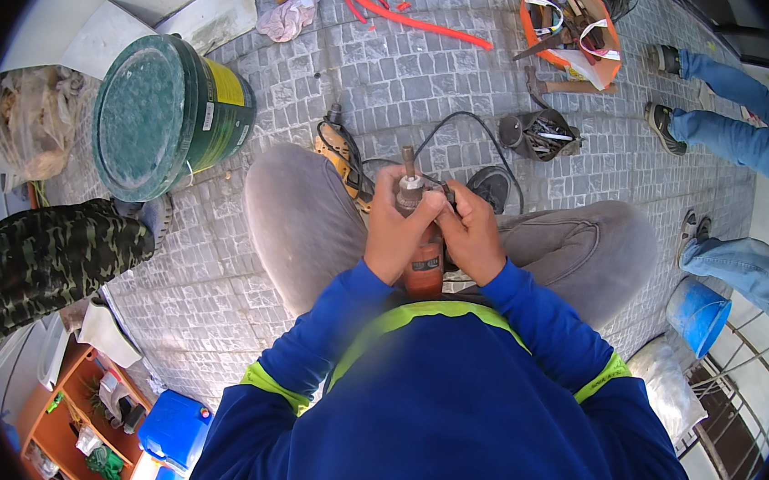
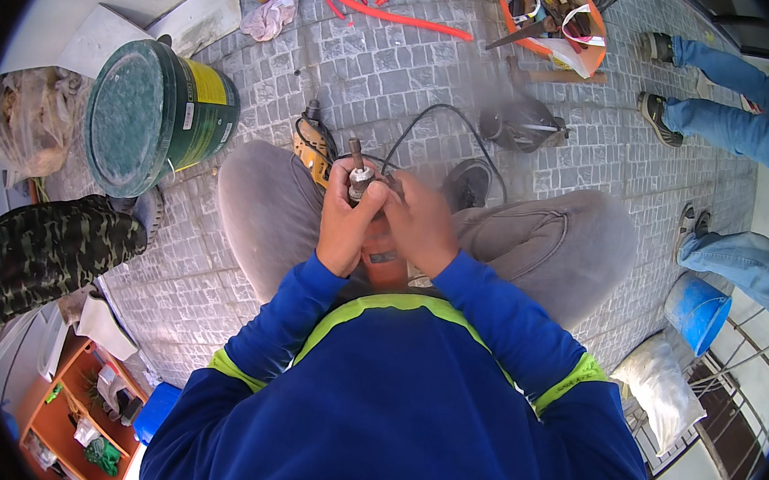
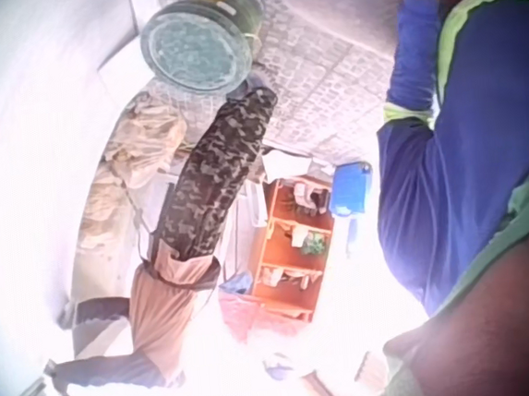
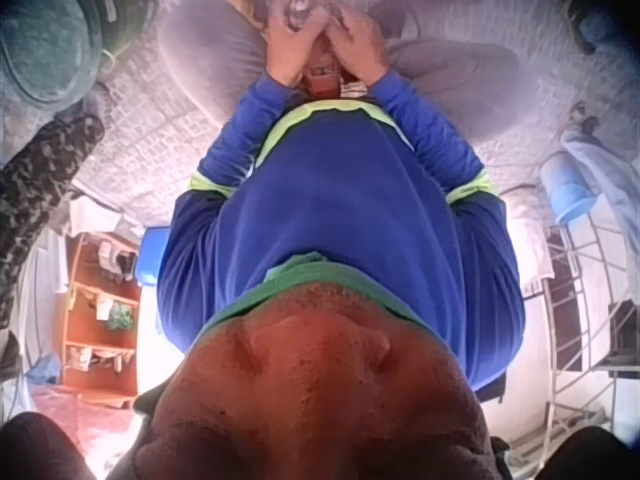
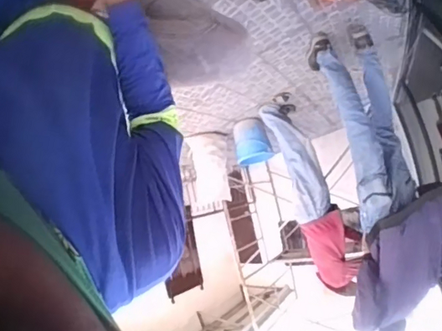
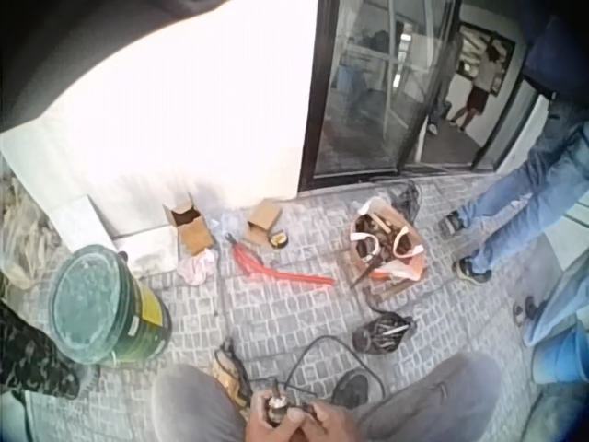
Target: The person sits on the floor and handles a corded power drill, attaching a drill bit and tightening the chuck. They then stand and use the drill on a metal scaffolding structure while other workers are present nearby.
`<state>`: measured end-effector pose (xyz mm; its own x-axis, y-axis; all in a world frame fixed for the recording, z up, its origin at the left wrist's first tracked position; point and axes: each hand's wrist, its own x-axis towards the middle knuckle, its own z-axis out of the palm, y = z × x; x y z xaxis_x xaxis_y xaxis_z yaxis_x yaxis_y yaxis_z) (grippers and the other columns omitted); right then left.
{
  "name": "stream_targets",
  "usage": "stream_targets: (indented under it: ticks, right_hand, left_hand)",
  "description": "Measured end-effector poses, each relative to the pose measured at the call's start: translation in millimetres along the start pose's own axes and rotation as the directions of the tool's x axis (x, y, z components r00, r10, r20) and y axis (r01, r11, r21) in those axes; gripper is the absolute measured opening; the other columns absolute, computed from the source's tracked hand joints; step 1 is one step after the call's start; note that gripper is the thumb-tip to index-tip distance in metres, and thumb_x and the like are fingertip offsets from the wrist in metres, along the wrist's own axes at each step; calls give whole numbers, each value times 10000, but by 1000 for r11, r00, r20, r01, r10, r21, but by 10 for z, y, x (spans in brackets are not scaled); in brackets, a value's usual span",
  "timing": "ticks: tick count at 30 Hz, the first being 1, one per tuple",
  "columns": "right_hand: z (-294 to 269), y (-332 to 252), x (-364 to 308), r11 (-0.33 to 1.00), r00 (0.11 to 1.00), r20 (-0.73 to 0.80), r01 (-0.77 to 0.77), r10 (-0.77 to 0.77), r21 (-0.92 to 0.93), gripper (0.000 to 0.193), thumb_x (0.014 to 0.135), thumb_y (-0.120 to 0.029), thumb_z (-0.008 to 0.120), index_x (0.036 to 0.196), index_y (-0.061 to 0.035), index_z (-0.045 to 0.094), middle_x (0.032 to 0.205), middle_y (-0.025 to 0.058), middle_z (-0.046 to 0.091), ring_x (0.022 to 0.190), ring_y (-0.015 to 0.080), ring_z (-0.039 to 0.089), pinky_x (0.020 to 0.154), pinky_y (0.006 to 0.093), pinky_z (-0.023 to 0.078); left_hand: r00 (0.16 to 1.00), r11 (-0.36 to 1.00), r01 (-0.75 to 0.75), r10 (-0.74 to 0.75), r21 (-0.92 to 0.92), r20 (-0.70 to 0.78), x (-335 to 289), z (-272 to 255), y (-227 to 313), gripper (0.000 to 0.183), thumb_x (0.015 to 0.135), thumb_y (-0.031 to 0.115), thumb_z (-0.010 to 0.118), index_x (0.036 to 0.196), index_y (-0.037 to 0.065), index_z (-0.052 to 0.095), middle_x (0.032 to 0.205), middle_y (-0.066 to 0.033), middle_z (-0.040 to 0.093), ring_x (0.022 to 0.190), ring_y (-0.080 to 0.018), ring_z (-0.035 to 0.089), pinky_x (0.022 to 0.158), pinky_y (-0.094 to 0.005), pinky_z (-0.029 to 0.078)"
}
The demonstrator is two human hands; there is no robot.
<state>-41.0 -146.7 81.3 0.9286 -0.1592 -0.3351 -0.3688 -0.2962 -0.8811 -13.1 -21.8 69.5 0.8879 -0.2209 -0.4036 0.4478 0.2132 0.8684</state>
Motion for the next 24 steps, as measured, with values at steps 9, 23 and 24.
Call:
stream_targets:
  ticks: [9, 23, 24]
  right_hand:
    - [-428, -230, 31, 862, 933, 180, 358, -313, -359, 247, 893, -240, 665, 883, -9, 579, 734, 174, 579, 711, 379, 593, 612, 432, 452]
    - [-393, -79, 37, 960, 942, 234, 267, -241, -86, 180, 968, -136, 572, 1019, 30, 527, 874, 139, 500, 726, 256, 482, 684, 345, 406]
    - [-404, -83, 38, 963, 941, 247, 257, -229, -85, 177, 969, -136, 571, 1020, 28, 529, 875, 139, 500, 735, 255, 488, 691, 345, 410]
  left_hand:
    - [978, 946, 139, -84, -292, 191, -43, -305, -79, 484, 786, -98, 717, 1183, 20, 467, 1130, -86, 598, 1072, -206, 623, 871, -355, 570]
    - [940, 918, 213, -100, -334, 325, -82, -451, -134, 426, 919, 99, 659, 1311, -4, 527, 1252, -88, 612, 1153, -165, 587, 1010, -333, 459]
    - [936, 892, 248, -120, -378, 330, -84, -459, -135, 431, 922, 114, 663, 1314, -4, 526, 1256, -89, 612, 1158, -168, 588, 1010, -335, 460]
